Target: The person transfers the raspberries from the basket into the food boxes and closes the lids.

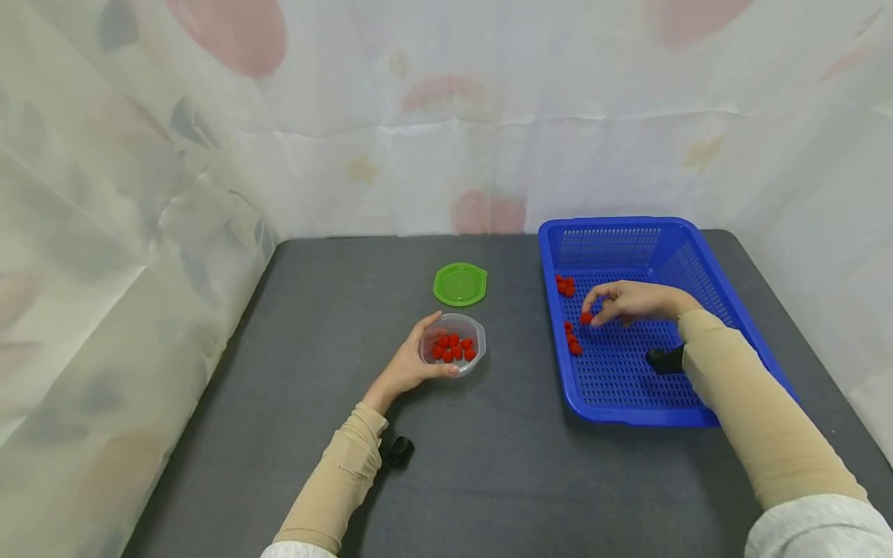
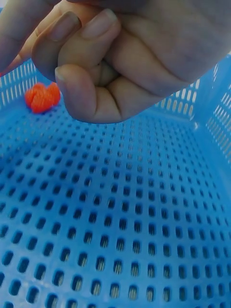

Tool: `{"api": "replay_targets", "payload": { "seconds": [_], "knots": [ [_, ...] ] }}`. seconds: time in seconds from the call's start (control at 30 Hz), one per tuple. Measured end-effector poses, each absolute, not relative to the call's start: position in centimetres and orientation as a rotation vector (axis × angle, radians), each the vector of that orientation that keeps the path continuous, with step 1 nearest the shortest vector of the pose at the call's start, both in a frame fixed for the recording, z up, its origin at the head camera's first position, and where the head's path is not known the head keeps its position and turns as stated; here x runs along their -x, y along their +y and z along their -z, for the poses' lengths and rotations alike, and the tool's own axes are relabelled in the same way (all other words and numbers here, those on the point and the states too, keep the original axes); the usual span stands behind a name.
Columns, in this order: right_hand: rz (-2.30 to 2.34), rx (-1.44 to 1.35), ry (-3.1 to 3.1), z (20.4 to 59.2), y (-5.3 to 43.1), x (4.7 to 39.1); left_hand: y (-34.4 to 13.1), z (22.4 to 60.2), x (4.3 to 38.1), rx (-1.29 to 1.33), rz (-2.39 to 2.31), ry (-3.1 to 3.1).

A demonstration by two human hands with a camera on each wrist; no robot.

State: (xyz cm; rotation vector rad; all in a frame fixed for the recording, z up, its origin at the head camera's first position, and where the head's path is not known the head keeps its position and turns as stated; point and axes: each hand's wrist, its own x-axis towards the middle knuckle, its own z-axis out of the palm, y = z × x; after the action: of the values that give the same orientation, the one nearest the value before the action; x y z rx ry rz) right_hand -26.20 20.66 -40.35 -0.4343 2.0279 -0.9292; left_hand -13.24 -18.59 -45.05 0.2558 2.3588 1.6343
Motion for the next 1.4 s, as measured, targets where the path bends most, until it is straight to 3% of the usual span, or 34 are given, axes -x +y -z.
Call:
{"api": "replay_targets", "payload": {
  "seconds": [0.73,1.4],
  "knots": [
    [1.034,0.603,2.079,34.8,19.9,26.2,-18.4,45.3,13.4,-0.249,-1.652,2.338],
    [1.010,0.804,2.020,32.8,12.4,26.1,-18.3,45.2,13.8,-0.250,-1.642,2.345]
  ]
}}
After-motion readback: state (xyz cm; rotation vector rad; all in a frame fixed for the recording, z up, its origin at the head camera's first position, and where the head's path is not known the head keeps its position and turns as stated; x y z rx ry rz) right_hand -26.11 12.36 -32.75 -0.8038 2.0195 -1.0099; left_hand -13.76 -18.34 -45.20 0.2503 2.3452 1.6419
